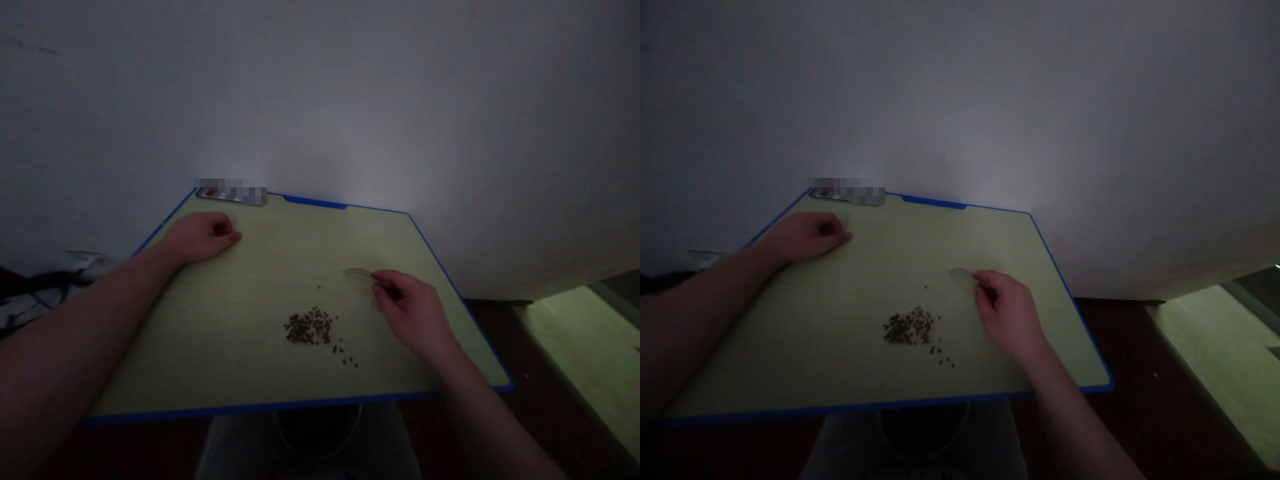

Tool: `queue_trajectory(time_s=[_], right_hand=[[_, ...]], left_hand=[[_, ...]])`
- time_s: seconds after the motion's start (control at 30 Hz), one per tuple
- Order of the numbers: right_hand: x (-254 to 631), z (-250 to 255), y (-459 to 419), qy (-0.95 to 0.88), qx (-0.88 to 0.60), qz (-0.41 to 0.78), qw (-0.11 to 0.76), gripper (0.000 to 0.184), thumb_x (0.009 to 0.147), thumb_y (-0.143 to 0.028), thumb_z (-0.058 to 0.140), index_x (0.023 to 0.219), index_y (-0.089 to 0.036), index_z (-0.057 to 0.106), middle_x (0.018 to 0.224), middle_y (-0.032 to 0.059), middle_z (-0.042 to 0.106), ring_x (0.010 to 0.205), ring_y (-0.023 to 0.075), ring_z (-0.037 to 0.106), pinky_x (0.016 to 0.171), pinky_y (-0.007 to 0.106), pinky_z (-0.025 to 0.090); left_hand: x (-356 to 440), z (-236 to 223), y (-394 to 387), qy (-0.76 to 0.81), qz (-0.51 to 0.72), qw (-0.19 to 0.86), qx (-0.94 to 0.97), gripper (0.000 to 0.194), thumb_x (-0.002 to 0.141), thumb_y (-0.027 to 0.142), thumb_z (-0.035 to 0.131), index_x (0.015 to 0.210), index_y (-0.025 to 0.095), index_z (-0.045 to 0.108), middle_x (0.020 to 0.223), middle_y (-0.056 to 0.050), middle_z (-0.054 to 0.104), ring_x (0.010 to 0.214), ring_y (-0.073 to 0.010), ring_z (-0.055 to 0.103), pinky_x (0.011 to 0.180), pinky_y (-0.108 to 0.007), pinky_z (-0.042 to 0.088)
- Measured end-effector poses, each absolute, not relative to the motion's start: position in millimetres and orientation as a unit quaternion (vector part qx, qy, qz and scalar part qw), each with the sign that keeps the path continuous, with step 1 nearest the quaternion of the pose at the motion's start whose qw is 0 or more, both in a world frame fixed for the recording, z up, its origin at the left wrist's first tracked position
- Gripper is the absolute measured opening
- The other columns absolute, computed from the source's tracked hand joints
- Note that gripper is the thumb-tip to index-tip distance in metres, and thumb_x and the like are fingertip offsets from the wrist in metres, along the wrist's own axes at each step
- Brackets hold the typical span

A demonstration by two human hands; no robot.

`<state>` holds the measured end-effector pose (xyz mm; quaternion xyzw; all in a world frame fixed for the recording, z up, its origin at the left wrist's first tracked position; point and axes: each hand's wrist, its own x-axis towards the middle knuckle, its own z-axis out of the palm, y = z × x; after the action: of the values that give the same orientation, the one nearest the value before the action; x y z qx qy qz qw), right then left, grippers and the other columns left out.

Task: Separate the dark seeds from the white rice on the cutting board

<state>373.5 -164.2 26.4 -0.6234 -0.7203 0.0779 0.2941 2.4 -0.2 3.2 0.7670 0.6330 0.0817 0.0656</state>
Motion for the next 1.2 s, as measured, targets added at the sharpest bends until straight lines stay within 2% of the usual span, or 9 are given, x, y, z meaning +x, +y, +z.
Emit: queue_trajectory(time_s=[0.13, 0.2, 0.37, 0.53, 0.67, 0.83, 1.0, 1.2], right_hand=[[339.0, 30.6, -141.0, -0.817, -0.513, 0.08, 0.25, 0.025, 0.089, -0.015, 0.054, 0.096, -0.022, 0.076, 0.097, 0.0052, 0.077, 0.091, 0.0203, 0.07, 0.085, 0.034, 0.052], [327.9, 28.2, -132.3, -0.853, -0.465, 0.082, 0.224, 0.026, 0.086, -0.009, 0.056, 0.094, -0.021, 0.077, 0.096, 0.0051, 0.078, 0.092, 0.0206, 0.069, 0.087, 0.034, 0.051], [328.2, 19.4, -143.9, -0.891, -0.404, 0.084, 0.19, 0.028, 0.082, -0.004, 0.057, 0.096, -0.017, 0.077, 0.09, 0.0064, 0.078, 0.084, 0.0201, 0.069, 0.08, 0.032, 0.053], [343.4, 23.2, -181.0, -0.894, -0.377, 0.097, 0.222, 0.027, 0.087, -0.008, 0.053, 0.101, -0.016, 0.075, 0.089, 0.0056, 0.077, 0.08, 0.0182, 0.068, 0.074, 0.03, 0.054], [355.0, 31.9, -202.2, -0.848, -0.447, 0.111, 0.263, 0.025, 0.092, -0.013, 0.051, 0.102, -0.016, 0.074, 0.088, 0.006, 0.077, 0.078, 0.017, 0.069, 0.071, 0.029, 0.055], [361.7, 35.1, -212.8, -0.765, -0.55, 0.173, 0.287, 0.02, 0.088, -0.019, 0.057, 0.098, -0.019, 0.074, 0.081, 0.002, 0.076, 0.067, 0.0146, 0.069, 0.061, 0.026, 0.054], [348.5, 24.3, -199.9, -0.751, -0.552, 0.255, 0.256, 0.024, 0.085, -0.019, 0.056, 0.1, -0.02, 0.075, 0.084, 0.0031, 0.077, 0.072, 0.0175, 0.07, 0.063, 0.029, 0.054], [362.1, 13.7, -178.5, -0.663, -0.626, 0.285, 0.295, 0.024, 0.081, -0.025, 0.058, 0.098, -0.018, 0.074, 0.084, 0.0054, 0.078, 0.071, 0.0193, 0.072, 0.065, 0.033, 0.056]], left_hand=[[0.8, 1.2, 0.7, 0.627, 0.082, 0.063, 0.772, 0.043, 0.08, 0.061, 0.047, 0.08, 0.02, 0.06, 0.075, -0.004, 0.063, 0.07, -0.0196, 0.056, 0.061, -0.03, 0.035], [0.0, 0.7, 0.9, 0.627, 0.083, 0.063, 0.772, 0.043, 0.08, 0.061, 0.047, 0.079, 0.02, 0.06, 0.073, -0.004, 0.063, 0.069, -0.0192, 0.055, 0.06, -0.03, 0.035], [-0.4, 1.1, 0.7, 0.622, 0.089, 0.069, 0.775, 0.04, 0.081, 0.059, 0.049, 0.079, 0.02, 0.058, 0.073, -0.003, 0.062, 0.067, -0.0177, 0.053, 0.059, -0.029, 0.033], [1.4, 2.3, -0.2, 0.623, 0.096, 0.077, 0.773, 0.038, 0.081, 0.056, 0.051, 0.079, 0.019, 0.058, 0.072, -0.003, 0.061, 0.066, -0.0168, 0.052, 0.06, -0.03, 0.033], [3.0, 4.4, -1.6, 0.624, 0.094, 0.073, 0.772, 0.038, 0.081, 0.056, 0.051, 0.079, 0.019, 0.058, 0.073, -0.003, 0.061, 0.067, -0.0173, 0.052, 0.06, -0.03, 0.033], [1.6, 3.6, -1.4, 0.624, 0.092, 0.07, 0.773, 0.039, 0.081, 0.057, 0.05, 0.079, 0.019, 0.058, 0.073, -0.003, 0.061, 0.067, -0.0172, 0.051, 0.06, -0.029, 0.032], [0.8, 1.4, -0.3, 0.631, 0.092, 0.061, 0.768, 0.039, 0.08, 0.058, 0.051, 0.078, 0.02, 0.058, 0.072, -0.003, 0.061, 0.067, -0.0171, 0.052, 0.059, -0.029, 0.032], [3.1, 3.9, -1.7, 0.632, 0.093, 0.073, 0.766, 0.038, 0.08, 0.057, 0.051, 0.08, 0.02, 0.059, 0.076, -0.004, 0.063, 0.069, -0.0179, 0.053, 0.061, -0.029, 0.034]])
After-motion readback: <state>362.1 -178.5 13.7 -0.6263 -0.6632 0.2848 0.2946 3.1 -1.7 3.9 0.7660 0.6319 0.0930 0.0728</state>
